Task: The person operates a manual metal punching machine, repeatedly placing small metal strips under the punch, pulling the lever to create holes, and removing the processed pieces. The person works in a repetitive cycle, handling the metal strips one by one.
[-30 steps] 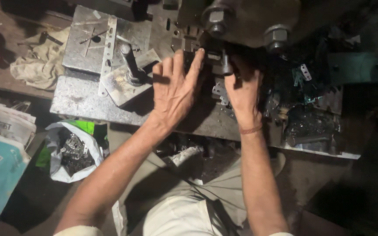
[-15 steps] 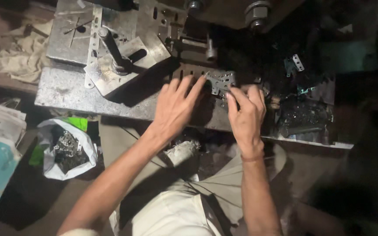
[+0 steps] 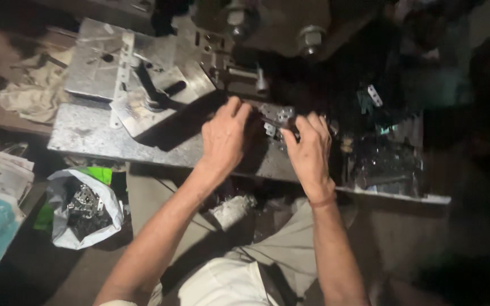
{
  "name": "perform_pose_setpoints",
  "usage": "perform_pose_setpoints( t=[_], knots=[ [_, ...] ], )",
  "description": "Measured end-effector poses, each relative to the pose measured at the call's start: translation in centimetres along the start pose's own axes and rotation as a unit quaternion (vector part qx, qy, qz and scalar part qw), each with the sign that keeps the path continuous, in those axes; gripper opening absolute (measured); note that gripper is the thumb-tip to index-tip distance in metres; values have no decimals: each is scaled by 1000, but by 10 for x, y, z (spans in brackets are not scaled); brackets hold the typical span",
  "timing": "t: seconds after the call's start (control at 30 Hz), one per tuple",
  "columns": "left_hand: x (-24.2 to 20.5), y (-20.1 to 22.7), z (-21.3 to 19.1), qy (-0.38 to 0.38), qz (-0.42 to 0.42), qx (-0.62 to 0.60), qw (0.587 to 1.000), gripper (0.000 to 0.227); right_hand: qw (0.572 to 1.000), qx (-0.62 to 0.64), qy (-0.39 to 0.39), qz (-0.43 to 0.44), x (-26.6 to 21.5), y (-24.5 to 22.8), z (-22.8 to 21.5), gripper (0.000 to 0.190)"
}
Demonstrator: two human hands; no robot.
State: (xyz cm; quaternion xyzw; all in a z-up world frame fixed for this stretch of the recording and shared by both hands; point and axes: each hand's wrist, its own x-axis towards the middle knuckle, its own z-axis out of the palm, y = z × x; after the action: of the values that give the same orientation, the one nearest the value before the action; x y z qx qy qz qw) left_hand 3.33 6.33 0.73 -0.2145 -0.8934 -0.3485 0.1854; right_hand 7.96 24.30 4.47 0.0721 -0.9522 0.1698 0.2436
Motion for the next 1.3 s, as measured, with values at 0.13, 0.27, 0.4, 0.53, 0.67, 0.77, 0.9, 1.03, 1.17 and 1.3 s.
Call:
perform_pose_setpoints(
  t=[0.13, 0.27, 0.4, 0.53, 0.67, 0.77, 0.9, 1.03, 1.17, 1.3],
  knots=[
    [-17, -5, -21, 29, 38, -147, 988, 22, 997, 76, -19, 7, -6, -15, -16, 19],
    [-42, 0, -40, -11, -57, -294, 954, 17, 968, 206, -94, 106, -25, -25, -23, 16],
    [-56, 4, -44, -26, -148, -373, 916, 19, 930, 314, -122, 144, -44, -33, -19, 26],
    [-61, 3, -45, -30, -157, -401, 902, 19, 921, 302, -176, 174, -53, -38, -18, 24],
    [-50, -2, -55, 8, -65, -353, 933, 20, 932, 287, -177, 133, -45, -49, -24, 21],
    [-45, -4, -67, -18, -98, -310, 945, 29, 932, 282, -169, 151, -38, -59, -27, 26],
    [-27, -21, -81, 90, 72, -152, 982, 41, 948, 167, -83, 259, -16, -49, -6, 31],
    [-4, -31, -91, 99, 67, -35, 992, 57, 917, 318, 24, 240, 10, -24, 19, 32],
    [23, -39, -83, 39, 26, -14, 999, 72, 912, 345, 65, 212, 28, -7, 43, 15],
    [46, -52, -69, -2, 49, 8, 999, 65, 951, 228, 109, 180, 34, 1, 62, 23]
  ],
)
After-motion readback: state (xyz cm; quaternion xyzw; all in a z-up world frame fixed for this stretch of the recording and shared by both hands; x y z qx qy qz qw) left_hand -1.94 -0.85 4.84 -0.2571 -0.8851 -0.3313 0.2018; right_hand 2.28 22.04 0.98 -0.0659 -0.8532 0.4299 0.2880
